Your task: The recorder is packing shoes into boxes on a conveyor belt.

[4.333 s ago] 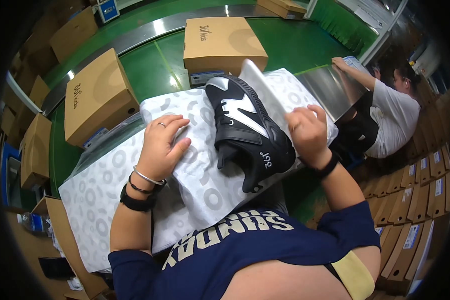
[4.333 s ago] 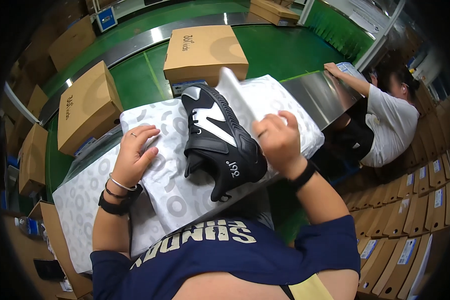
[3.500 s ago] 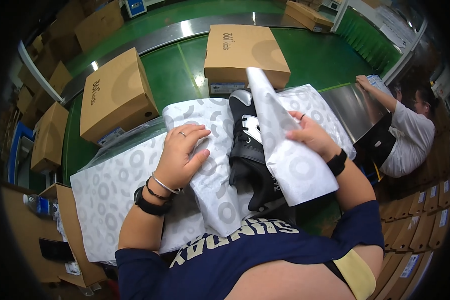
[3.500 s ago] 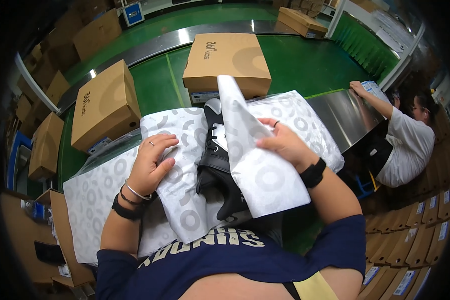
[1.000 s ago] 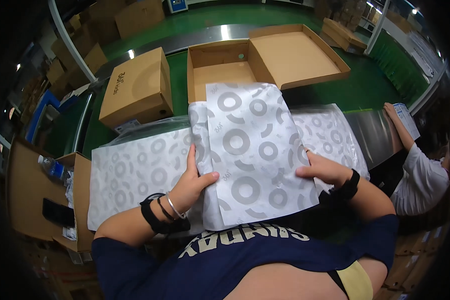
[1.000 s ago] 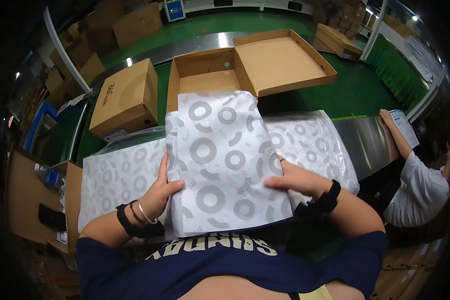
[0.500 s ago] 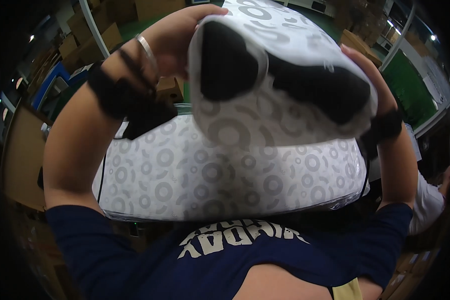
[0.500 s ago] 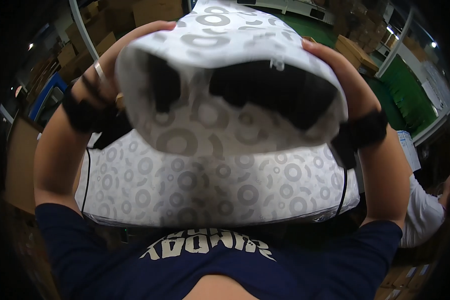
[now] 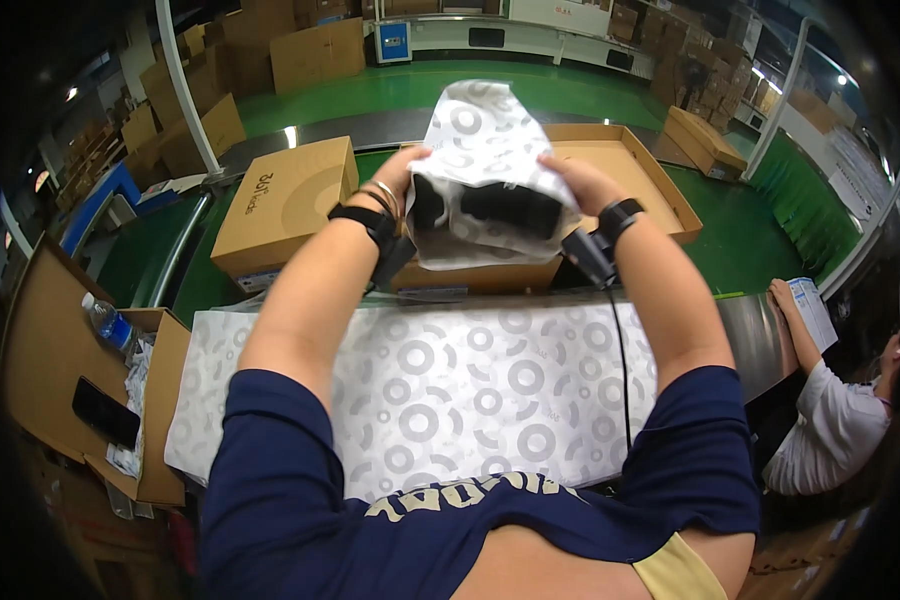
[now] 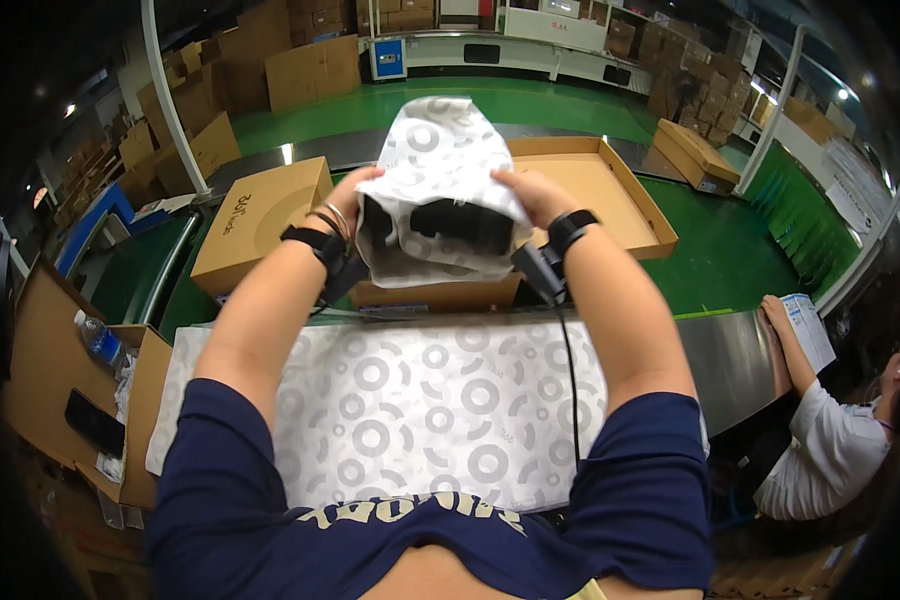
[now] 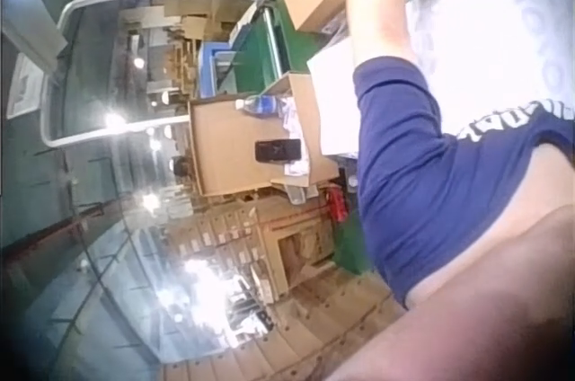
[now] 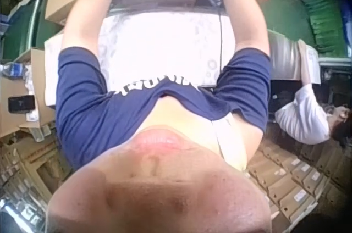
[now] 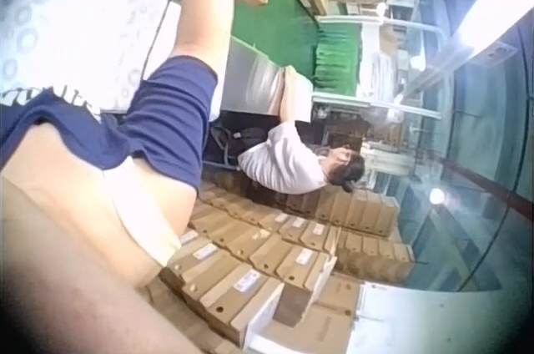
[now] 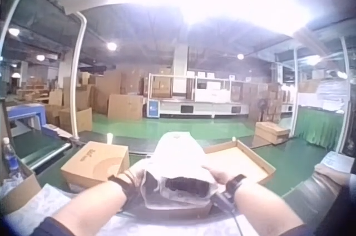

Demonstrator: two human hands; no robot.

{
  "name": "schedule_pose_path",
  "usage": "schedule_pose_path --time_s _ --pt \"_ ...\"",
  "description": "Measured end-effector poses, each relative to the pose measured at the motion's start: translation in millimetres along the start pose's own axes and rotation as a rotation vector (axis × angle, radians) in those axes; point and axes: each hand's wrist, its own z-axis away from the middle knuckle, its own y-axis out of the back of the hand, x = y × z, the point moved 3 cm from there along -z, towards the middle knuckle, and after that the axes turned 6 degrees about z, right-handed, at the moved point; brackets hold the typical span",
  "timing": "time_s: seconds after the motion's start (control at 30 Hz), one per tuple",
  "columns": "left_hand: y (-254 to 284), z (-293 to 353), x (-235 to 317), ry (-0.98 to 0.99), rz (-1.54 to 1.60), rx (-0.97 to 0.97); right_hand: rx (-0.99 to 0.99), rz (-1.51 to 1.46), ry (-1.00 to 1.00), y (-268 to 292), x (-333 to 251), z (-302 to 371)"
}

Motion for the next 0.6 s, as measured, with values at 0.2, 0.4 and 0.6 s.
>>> schedule_pose_path --time_s 0.2,0.4,0.6 --pt "10.0 71.2 10.3 0.042 -0.874 0.069 0.057 1.077 0.468 -71.5 33.5 14.6" --pt "157.2 231.9 155.7 -0.102 -1.818 0.651 -0.121 0.654 0.561 -80.5 57.4 84.0" --pt "479.5 524.1 126.7 0.518 -2.465 0.886 -0.075 -0.055 0.046 -61.8 119.9 74.5"
